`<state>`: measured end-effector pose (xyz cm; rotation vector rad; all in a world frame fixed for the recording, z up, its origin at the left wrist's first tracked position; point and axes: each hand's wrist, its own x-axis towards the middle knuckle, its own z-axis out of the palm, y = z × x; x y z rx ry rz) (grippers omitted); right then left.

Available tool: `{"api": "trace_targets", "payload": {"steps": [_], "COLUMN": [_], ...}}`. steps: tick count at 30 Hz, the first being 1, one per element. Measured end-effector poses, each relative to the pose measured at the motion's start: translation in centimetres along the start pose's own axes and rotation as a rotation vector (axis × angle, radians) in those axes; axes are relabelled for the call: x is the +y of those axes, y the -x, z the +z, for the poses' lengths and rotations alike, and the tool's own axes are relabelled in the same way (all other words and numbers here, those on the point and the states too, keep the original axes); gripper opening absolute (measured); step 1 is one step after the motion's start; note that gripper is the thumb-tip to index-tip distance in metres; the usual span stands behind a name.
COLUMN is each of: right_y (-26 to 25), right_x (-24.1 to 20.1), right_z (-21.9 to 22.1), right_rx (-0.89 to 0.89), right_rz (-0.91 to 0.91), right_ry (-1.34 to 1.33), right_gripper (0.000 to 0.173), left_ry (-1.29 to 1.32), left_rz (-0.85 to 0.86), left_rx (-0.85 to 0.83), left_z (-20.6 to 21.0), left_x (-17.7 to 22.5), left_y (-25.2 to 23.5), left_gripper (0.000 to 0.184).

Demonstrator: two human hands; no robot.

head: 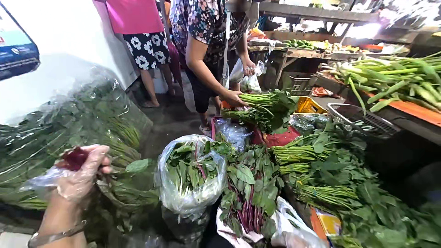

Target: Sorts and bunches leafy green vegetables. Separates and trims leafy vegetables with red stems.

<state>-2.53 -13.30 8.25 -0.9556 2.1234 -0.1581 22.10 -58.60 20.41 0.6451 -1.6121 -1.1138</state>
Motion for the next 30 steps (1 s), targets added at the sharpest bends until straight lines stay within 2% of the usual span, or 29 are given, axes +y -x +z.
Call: {"api": "trace_targets", "payload": {"steps": [2,4,5,7,9,12,14,17,18,21,23,24,25,27,30], "right_y": [-0.6,-0.7,-1.2,-3.0,-4.5,-6.6,-8.5,-10.6,-11.4,-13.7,-14.0,-14.1,-14.5,-14.6,-13.2], "right_x": [-0.5,-1.9,-3.1,-7.0,-12.7,-22.0,-27.7,-36.3,-38.9,-44.0,-45.4,-45.5,-45.3,-43.8,-40.3], "right_z": [-3.0,-7.4,-9.3,-12.3,-13.5,-13.0,-13.1,-14.0,-13.8,-12.1,-11.3,-10.9,-10.7,-10.3,-9.2], "right_rx": [0.181,0.429,0.573,0.747,0.784,0.763,0.701,0.263,0.169,0.079,0.083,0.083,0.083,0.034,-0.002], "right_rz": [-0.033,0.058,0.055,-0.058,-0.284,-0.647,-0.802,-0.71,-0.708,-0.856,-0.909,-0.902,-0.905,-0.94,-1.058], "right_ry": [-0.108,-0.142,-0.167,-0.119,-0.017,0.072,0.14,0.347,0.405,0.425,0.329,0.246,0.165,0.049,-0.111], "right_gripper": [0.043,0.065,0.069,0.066,0.065,0.056,0.048,0.054,0.056,0.063,0.066,0.063,0.054,0.038,0.038], "left_ry": [-0.039,-0.076,-0.083,-0.1,-0.085,-0.086,-0.083,-0.168,-0.194,-0.146,-0.073,-0.042,-0.023,-0.045,-0.084], "left_rz": [0.002,-0.002,-0.009,-0.068,-0.168,-0.316,-0.34,-0.396,-0.42,-0.322,-0.207,-0.162,-0.128,-0.123,-0.136], "left_rx": [0.039,0.002,-0.019,-0.031,-0.067,-0.143,-0.127,-0.07,-0.021,0.212,0.313,0.343,0.364,0.361,0.252], "left_z": [0.6,3.4,4.9,7.2,8.8,9.7,9.5,7.8,7.0,4.3,2.8,2.1,1.5,0.5,0.3], "left_x": [0.0,0.3,0.3,-0.5,-1.4,-2.1,-2.3,-1.0,-0.5,-1.0,-1.8,-2.2,-2.7,-3.2,-2.6], "left_y": [1.5,3.6,4.8,6.6,7.1,7.1,7.1,6.8,6.8,6.6,6.5,6.3,6.0,5.9,6.2], "left_gripper": [0.017,0.031,0.037,0.041,0.042,0.035,0.035,0.05,0.055,0.061,0.062,0.063,0.066,0.076,0.089]}}
